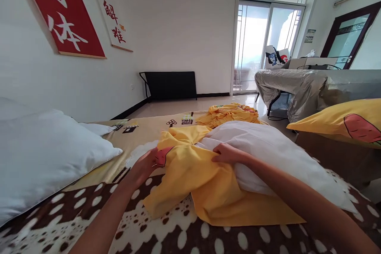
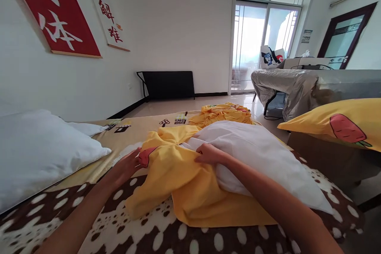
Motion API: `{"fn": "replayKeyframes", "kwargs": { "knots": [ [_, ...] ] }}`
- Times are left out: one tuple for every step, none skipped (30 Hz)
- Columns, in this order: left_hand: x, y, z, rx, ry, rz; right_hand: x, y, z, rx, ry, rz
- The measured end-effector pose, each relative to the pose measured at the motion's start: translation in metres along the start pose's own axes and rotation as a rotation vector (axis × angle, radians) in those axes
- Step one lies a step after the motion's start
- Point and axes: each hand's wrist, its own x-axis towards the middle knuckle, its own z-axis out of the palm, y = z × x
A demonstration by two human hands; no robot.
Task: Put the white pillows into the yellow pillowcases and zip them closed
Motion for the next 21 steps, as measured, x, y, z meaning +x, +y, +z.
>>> {"fn": "replayKeyframes", "kwargs": {
  "knots": [
    [-0.011, -0.009, -0.007, -0.02, -0.063, -0.005, 0.004, -0.001, 0.003, 0.095, 0.002, -0.025],
    [-0.022, -0.018, -0.012, -0.021, -0.128, -0.031, 0.008, -0.003, 0.007, 0.21, 0.014, -0.045],
    [-0.032, -0.027, -0.016, -0.003, -0.189, -0.068, 0.012, -0.004, 0.013, 0.328, 0.034, -0.056],
    [-0.041, -0.034, -0.016, 0.032, -0.238, -0.105, 0.017, -0.005, 0.019, 0.437, 0.059, -0.057],
    [-0.05, -0.04, -0.015, 0.073, -0.263, -0.133, 0.021, -0.006, 0.026, 0.523, 0.083, -0.051],
    [-0.057, -0.043, -0.011, 0.095, -0.268, -0.15, 0.026, -0.007, 0.032, 0.574, 0.102, -0.04],
    [-0.064, -0.043, -0.004, 0.087, -0.265, -0.159, 0.029, -0.008, 0.037, 0.588, 0.111, -0.029],
    [-0.068, -0.041, 0.003, 0.045, -0.263, -0.174, 0.032, -0.009, 0.041, 0.606, 0.109, -0.022],
    [-0.071, -0.038, 0.011, -0.028, -0.271, -0.204, 0.033, -0.01, 0.044, 0.617, 0.092, -0.025],
    [-0.072, -0.033, 0.019, -0.117, -0.294, -0.249, 0.034, -0.01, 0.047, 0.619, 0.061, -0.039],
    [-0.071, -0.029, 0.027, -0.209, -0.32, -0.293, 0.034, -0.01, 0.049, 0.611, 0.018, -0.06],
    [-0.068, -0.025, 0.034, -0.291, -0.336, -0.318, 0.033, -0.01, 0.051, 0.59, -0.03, -0.084],
    [-0.064, -0.022, 0.041, -0.349, -0.328, -0.318, 0.032, -0.01, 0.054, 0.558, -0.075, -0.105],
    [-0.06, -0.02, 0.047, -0.371, -0.289, -0.302, 0.031, -0.01, 0.058, 0.518, -0.109, -0.119],
    [-0.055, -0.019, 0.053, -0.364, -0.234, -0.278, 0.03, -0.009, 0.062, 0.476, -0.129, -0.124],
    [-0.051, -0.018, 0.058, -0.338, -0.177, -0.252, 0.03, -0.009, 0.066, 0.435, -0.135, -0.123],
    [-0.049, -0.016, 0.062, -0.302, -0.125, -0.234, 0.03, -0.008, 0.07, 0.399, -0.132, -0.124],
    [-0.047, -0.014, 0.065, -0.266, -0.088, -0.225, 0.031, -0.008, 0.073, 0.371, -0.13, -0.13],
    [-0.048, -0.01, 0.064, -0.229, -0.057, -0.221, 0.032, -0.007, 0.074, 0.35, -0.135, -0.141],
    [-0.05, -0.005, 0.062, -0.189, -0.03, -0.212, 0.033, -0.007, 0.074, 0.333, -0.143, -0.156],
    [-0.054, 0.003, 0.056, -0.149, 0.001, -0.195, 0.034, -0.007, 0.072, 0.32, -0.155, -0.17]
  ]
}}
